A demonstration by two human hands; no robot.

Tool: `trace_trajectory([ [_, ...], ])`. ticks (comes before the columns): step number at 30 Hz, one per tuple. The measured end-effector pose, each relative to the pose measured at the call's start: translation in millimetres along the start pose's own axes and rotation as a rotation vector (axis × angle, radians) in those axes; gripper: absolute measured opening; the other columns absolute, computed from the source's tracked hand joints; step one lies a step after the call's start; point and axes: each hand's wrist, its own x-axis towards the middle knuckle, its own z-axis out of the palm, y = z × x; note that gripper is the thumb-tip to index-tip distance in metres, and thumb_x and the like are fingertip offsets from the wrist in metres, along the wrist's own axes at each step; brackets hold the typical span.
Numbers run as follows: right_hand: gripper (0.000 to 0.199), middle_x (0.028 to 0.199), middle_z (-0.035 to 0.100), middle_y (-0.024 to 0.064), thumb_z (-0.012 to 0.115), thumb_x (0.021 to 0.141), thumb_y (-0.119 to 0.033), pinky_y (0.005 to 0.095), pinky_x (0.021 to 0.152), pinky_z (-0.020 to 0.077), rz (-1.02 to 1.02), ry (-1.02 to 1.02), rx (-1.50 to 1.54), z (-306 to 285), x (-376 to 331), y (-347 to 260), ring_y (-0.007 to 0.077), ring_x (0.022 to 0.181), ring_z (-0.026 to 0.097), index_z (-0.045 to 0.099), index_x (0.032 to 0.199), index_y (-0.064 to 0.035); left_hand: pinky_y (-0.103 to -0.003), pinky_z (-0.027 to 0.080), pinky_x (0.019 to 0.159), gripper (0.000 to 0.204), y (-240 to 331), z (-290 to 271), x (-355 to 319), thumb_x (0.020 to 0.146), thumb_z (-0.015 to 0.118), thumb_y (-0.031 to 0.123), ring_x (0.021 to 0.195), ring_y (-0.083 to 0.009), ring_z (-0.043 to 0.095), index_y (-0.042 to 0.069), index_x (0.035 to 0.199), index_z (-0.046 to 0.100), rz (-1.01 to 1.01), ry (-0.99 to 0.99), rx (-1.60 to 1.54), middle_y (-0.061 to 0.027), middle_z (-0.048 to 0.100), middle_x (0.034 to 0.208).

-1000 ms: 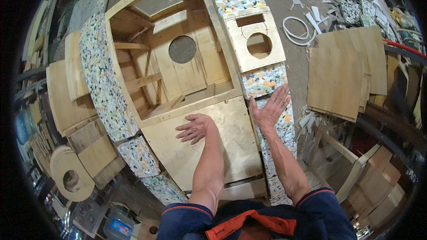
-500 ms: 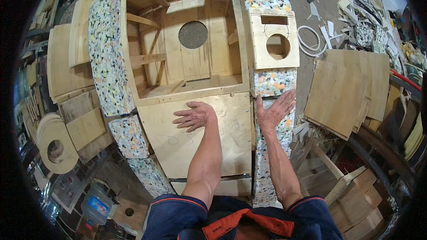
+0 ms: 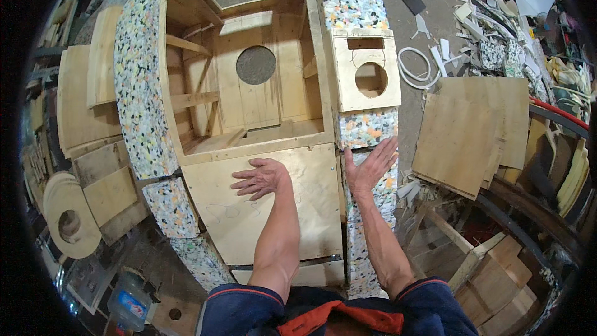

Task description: The person positions and aligns a wooden panel with circular cutouts onto a larger wooden structure with patterned side panels. They repeatedly adjust the panel's placement and press along its edges to check fit, without using any visible tools.

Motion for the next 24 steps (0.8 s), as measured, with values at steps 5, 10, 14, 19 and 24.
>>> trace_trajectory([
  [5, 0.121, 0.175, 0.014, 0.0383, 0.081, 0.086, -0.054, 0.066, 0.132, 0.0105, 0.006, 0.009, 0.034, 2.0, -0.4, 2.5, 0.0517, 0.165, 0.013, 0.022, 0.164, 0.0173, -0.077, 0.024, 0.122, 0.08, 0.4, 2.5, 0.2, 0.11, 0.038, 0.056, 0.165, -0.0482, 0.018, 0.014, 0.175, 0.02, -0.012, 0.046, -0.001, -0.024, 0.01, 0.182],
  [10, 0.121, 0.175, 0.014, 0.039, 0.08, 0.086, -0.056, 0.0655, 0.132, 0.0106, 0.012, -0.001, 0.029, 5.9, -2.7, 5.2, 0.0522, 0.165, 0.012, 0.022, 0.164, 0.0164, -0.076, 0.026, 0.122, 0.08, -2.0, 11.9, 1.2, 0.11, 0.037, 0.056, 0.164, -0.0492, 0.02, 0.013, 0.175, 0.022, -0.002, 0.06, 0.03, -0.0245, 0.012, 0.181],
  [14, 0.122, 0.174, 0.015, 0.0399, 0.077, 0.087, -0.06, 0.0653, 0.132, 0.011, 0.012, -0.007, 0.011, 6.0, -3.0, 5.6, 0.0536, 0.164, 0.014, 0.022, 0.163, 0.0177, -0.075, 0.03, 0.12, 0.078, -6.3, 26.3, 6.5, 0.11, 0.036, 0.058, 0.163, -0.0492, 0.024, 0.016, 0.174, 0.025, -0.032, 0.142, 0.088, -0.0226, 0.013, 0.181],
  [19, 0.121, 0.171, 0.022, 0.0415, 0.069, 0.091, -0.07, 0.0669, 0.131, 0.0137, 0.015, 0.009, -0.049, 1.3, 0.6, 4.1, 0.0551, 0.162, 0.02, 0.029, 0.159, 0.0215, -0.075, 0.03, 0.12, 0.077, -13.0, 45.0, 10.7, 0.11, 0.036, 0.058, 0.163, -0.0495, 0.024, 0.017, 0.174, 0.025, 0.026, 0.121, 0.026, -0.0218, 0.015, 0.181],
  [24, 0.121, 0.172, 0.019, 0.0412, 0.071, 0.09, -0.068, 0.0665, 0.131, 0.0101, 0.034, -0.019, -0.017, -4.8, 1.0, 0.7, 0.0545, 0.163, 0.016, 0.027, 0.159, 0.0221, -0.076, 0.029, 0.12, 0.076, -11.5, 44.9, 11.1, 0.11, 0.036, 0.059, 0.162, -0.0499, 0.024, 0.018, 0.174, 0.026, 0.029, 0.033, -0.018, -0.0208, 0.018, 0.181],
])
